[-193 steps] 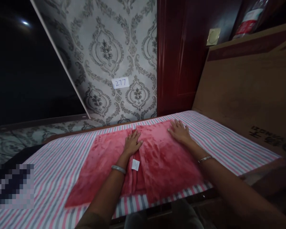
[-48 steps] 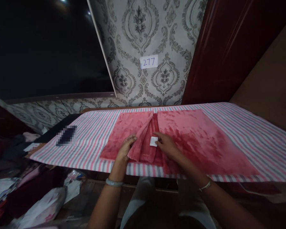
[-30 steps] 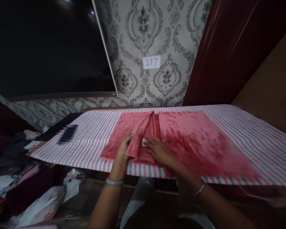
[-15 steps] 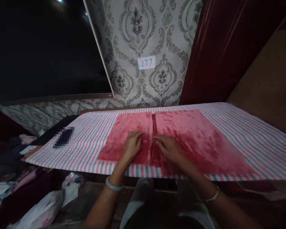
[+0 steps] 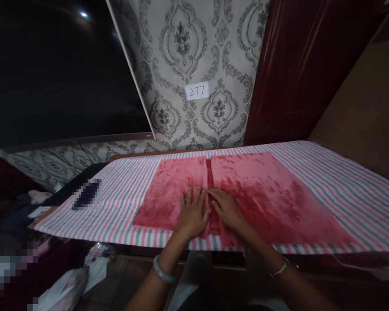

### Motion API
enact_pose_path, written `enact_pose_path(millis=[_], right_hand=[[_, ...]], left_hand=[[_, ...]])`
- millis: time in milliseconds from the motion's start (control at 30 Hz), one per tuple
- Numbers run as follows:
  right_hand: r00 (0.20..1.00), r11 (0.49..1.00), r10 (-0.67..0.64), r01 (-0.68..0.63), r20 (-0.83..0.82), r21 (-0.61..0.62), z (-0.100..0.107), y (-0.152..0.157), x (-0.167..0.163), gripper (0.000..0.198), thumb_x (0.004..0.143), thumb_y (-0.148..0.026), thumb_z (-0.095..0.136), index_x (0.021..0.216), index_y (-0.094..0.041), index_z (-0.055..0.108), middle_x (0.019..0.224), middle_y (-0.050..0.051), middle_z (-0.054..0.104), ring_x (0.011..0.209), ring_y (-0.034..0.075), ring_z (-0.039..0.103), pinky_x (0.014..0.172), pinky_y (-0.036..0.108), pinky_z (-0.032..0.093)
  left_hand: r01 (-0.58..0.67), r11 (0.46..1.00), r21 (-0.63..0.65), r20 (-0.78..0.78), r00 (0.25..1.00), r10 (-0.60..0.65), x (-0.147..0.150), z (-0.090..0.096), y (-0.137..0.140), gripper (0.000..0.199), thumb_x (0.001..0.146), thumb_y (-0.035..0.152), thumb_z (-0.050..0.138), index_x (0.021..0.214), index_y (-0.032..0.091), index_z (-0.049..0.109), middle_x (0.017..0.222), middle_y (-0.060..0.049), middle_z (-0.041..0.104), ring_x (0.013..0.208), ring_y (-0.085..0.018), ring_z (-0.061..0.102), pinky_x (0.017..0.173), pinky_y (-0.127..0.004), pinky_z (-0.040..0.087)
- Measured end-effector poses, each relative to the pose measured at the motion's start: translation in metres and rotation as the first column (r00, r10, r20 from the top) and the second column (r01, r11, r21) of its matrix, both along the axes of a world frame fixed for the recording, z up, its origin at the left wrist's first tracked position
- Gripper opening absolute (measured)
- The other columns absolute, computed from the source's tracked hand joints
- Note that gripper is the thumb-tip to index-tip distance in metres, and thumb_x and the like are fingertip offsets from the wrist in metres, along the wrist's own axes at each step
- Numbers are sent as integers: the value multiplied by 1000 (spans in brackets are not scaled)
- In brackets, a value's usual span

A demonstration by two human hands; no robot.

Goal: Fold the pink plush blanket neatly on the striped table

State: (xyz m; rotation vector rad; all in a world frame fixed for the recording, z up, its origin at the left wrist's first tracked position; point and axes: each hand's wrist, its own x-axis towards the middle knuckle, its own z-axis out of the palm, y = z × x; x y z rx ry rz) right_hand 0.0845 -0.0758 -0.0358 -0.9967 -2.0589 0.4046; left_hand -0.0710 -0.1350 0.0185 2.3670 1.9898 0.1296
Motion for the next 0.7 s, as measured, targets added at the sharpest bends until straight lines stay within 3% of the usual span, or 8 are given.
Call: enact_pose_path(millis=[300, 467, 600, 700], right_hand=[[999, 999, -23, 24, 31, -37, 0, -2, -4, 49, 89, -15, 41, 131, -12, 64, 134, 15, 65, 127, 24, 59, 113, 47, 42], [1000, 998, -29, 29, 2, -51, -4, 1, -5, 48, 89, -17, 42, 130, -15, 66, 133, 13, 66, 127, 25, 59, 112, 51, 42], [1000, 995, 0, -1, -12, -103, 14, 12, -6, 47, 89, -18, 43, 131, -21, 65, 134, 10, 66, 124, 24, 61, 109, 51, 45], [999, 997, 27, -24, 38, -73, 35, 30, -12, 48, 93, -21, 39, 134, -19, 63, 137, 11, 64, 127, 23, 59, 111, 47, 42]], left_hand=[[60, 995, 85, 37, 997, -64, -2, -4, -3, 58, 98, 30, 40, 153, 11, 38, 160, -13, 33, 151, -33, 24, 120, -65, 20], [59, 975, 213, 126, 988, -87, -7, -14, -5, 48, 99, 24, 38, 142, 11, 53, 149, -15, 51, 143, -30, 41, 117, -60, 31], [104, 950, 295, 183, 969, -163, -16, -21, -12, 43, 97, 24, 42, 135, 14, 60, 141, -15, 60, 135, -27, 52, 114, -55, 39], [107, 940, 323, 179, 969, -172, -23, -23, -18, 44, 97, 26, 43, 135, 14, 60, 141, -15, 60, 134, -27, 53, 114, -55, 40]])
